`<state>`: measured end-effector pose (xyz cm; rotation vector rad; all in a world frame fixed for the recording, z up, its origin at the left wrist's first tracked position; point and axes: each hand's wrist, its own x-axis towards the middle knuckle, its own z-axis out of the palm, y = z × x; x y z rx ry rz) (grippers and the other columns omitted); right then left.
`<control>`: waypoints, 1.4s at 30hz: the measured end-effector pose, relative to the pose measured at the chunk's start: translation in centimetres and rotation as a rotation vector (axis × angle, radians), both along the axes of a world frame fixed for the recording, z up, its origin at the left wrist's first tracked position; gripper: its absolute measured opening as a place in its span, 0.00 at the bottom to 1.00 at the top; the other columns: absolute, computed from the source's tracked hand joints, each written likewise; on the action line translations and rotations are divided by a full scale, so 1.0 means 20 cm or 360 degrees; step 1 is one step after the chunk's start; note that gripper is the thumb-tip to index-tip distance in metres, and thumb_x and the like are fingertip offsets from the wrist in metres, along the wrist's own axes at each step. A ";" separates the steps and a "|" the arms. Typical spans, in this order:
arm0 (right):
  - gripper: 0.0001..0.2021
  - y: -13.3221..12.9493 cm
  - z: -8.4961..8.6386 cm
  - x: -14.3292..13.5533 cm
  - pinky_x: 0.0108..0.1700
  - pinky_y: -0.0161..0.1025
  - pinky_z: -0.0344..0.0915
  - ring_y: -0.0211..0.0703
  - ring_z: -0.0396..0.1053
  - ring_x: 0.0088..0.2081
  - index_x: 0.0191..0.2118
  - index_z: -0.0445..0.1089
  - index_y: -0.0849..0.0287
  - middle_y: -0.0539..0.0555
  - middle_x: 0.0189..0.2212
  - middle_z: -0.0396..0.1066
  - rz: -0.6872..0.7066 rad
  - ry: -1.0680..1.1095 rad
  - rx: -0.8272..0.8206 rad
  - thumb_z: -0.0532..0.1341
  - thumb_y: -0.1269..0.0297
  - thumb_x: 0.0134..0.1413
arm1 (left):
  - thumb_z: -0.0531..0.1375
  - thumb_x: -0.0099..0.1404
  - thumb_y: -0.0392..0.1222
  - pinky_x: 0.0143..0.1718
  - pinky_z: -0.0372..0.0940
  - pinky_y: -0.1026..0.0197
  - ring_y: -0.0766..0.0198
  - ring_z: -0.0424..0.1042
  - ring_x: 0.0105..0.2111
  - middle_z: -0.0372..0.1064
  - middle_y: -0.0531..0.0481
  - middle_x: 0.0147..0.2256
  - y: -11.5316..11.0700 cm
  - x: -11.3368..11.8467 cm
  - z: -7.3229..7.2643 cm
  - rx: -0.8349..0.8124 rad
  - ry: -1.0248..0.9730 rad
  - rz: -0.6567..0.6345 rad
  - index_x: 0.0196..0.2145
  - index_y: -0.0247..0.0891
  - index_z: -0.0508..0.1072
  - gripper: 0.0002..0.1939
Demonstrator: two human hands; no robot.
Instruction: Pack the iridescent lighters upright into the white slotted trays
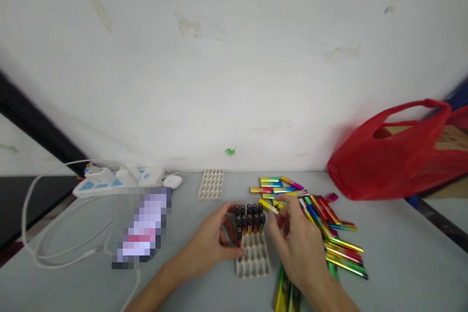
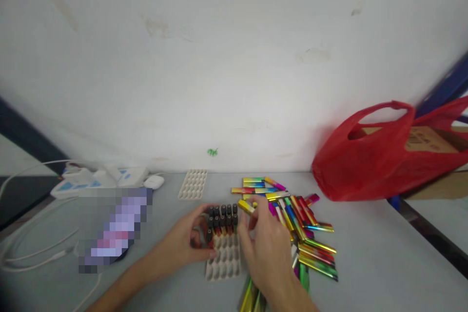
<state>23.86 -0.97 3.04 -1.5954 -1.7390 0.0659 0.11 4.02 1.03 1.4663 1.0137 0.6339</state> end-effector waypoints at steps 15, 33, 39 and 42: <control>0.12 0.04 -0.05 0.05 0.26 0.41 0.56 0.57 0.84 0.34 0.52 0.73 0.54 0.59 0.41 0.80 -0.0444 -0.0933 -0.0350 0.67 0.73 0.67 | 0.79 0.53 0.34 0.29 0.65 0.65 0.66 0.72 0.28 0.79 0.51 0.42 0.00 0.00 -0.01 -0.0005 0.0052 -0.0019 0.68 0.40 0.68 0.47; 0.19 0.03 0.04 0.02 0.36 0.43 0.67 0.49 0.71 0.33 0.43 0.71 0.52 0.51 0.32 0.71 -0.0019 0.0767 -0.0136 0.55 0.44 0.81 | 0.77 0.56 0.35 0.25 0.61 0.68 0.71 0.69 0.26 0.75 0.48 0.50 0.00 0.00 -0.01 0.0054 0.0081 0.0012 0.69 0.41 0.68 0.46; 0.24 0.02 0.02 -0.01 0.23 0.35 0.50 0.40 0.56 0.23 0.45 0.69 0.52 0.44 0.24 0.61 0.0237 0.1428 -0.0484 0.56 0.34 0.77 | 0.77 0.57 0.34 0.24 0.58 0.68 0.73 0.67 0.24 0.75 0.48 0.50 0.00 0.00 -0.01 0.0109 0.0085 -0.0002 0.68 0.41 0.68 0.44; 0.26 0.03 0.02 -0.02 0.20 0.33 0.43 0.36 0.46 0.20 0.46 0.71 0.54 0.40 0.21 0.55 0.0422 0.1754 -0.0634 0.60 0.32 0.73 | 0.77 0.57 0.34 0.24 0.58 0.69 0.73 0.67 0.24 0.75 0.49 0.49 0.00 0.00 -0.01 0.0095 0.0083 0.0001 0.68 0.41 0.68 0.44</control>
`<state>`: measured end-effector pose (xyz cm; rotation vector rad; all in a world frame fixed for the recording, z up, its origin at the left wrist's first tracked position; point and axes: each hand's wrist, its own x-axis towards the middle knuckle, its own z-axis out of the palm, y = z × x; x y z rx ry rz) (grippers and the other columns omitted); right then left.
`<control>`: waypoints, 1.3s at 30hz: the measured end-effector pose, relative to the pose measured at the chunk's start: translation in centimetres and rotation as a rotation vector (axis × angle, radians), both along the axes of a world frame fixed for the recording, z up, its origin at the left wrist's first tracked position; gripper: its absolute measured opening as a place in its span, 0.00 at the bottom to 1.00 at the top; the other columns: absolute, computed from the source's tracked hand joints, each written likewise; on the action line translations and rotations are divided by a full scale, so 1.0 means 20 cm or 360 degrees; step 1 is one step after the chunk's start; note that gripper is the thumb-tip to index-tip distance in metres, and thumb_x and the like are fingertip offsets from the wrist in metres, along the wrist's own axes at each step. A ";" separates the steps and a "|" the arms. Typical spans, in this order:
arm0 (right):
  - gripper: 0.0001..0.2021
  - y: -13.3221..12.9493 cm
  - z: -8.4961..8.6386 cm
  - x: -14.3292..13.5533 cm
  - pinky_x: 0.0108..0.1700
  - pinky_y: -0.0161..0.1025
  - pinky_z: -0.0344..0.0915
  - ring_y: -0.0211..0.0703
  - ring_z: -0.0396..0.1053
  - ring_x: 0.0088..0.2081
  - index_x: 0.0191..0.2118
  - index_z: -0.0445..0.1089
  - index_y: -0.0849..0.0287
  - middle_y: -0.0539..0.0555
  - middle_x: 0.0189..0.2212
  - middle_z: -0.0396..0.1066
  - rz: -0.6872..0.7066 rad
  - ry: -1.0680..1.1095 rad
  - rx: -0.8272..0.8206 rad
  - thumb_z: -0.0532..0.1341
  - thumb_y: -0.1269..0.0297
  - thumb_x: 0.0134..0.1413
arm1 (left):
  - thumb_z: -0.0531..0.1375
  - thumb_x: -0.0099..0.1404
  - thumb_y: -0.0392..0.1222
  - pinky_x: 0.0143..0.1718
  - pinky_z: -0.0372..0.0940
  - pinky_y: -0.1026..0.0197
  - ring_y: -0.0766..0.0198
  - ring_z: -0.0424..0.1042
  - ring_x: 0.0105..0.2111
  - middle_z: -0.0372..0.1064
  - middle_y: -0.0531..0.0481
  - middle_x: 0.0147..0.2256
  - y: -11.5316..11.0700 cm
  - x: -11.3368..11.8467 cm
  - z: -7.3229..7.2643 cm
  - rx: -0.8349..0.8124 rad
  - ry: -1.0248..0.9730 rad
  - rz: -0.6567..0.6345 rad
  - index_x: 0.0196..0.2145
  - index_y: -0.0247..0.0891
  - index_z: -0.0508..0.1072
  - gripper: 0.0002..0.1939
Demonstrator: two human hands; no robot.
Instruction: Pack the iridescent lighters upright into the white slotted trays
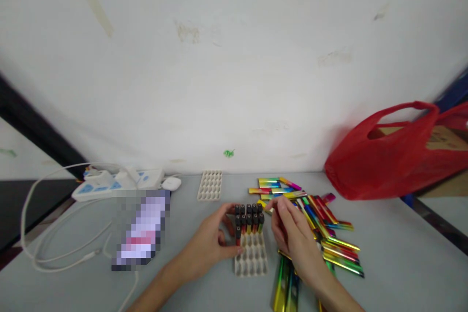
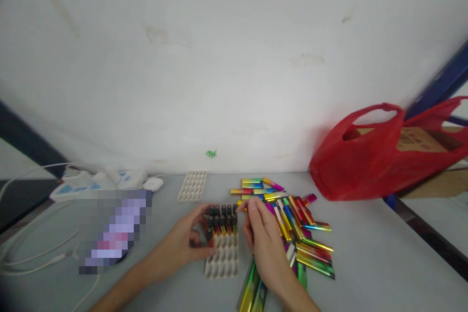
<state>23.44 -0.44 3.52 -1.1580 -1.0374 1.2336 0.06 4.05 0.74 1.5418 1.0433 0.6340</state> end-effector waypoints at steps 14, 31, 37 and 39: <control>0.35 -0.03 0.03 -0.04 0.23 0.34 0.45 0.34 0.46 0.19 0.24 0.65 0.56 0.42 0.16 0.51 0.0295 0.0461 -0.0202 0.61 0.30 0.70 | 0.77 0.56 0.34 0.25 0.59 0.68 0.72 0.67 0.25 0.75 0.49 0.48 0.00 0.00 0.00 -0.0011 -0.0002 0.0006 0.68 0.41 0.68 0.44; 0.38 -0.03 0.04 -0.04 0.22 0.35 0.33 0.30 0.33 0.20 0.23 0.53 0.53 0.38 0.18 0.42 0.0523 0.0824 -0.0374 0.69 0.27 0.58 | 0.77 0.56 0.35 0.24 0.58 0.68 0.72 0.67 0.24 0.74 0.49 0.48 0.01 -0.01 -0.03 0.0002 -0.0004 0.0023 0.68 0.40 0.67 0.45; 0.36 -0.04 -0.01 -0.08 0.22 0.36 0.35 0.31 0.37 0.19 0.22 0.53 0.51 0.39 0.16 0.43 0.0478 0.0622 -0.0435 0.65 0.25 0.56 | 0.78 0.57 0.36 0.26 0.62 0.67 0.70 0.70 0.26 0.73 0.49 0.48 0.02 -0.02 -0.07 0.0015 -0.0010 0.0020 0.70 0.41 0.65 0.47; 0.35 -0.06 -0.04 -0.10 0.22 0.37 0.35 0.31 0.37 0.19 0.22 0.53 0.51 0.39 0.16 0.43 0.0487 0.0595 -0.0443 0.63 0.26 0.59 | 0.79 0.57 0.38 0.27 0.64 0.67 0.69 0.72 0.27 0.74 0.48 0.48 0.01 -0.02 -0.07 0.0024 -0.0004 0.0019 0.70 0.41 0.65 0.47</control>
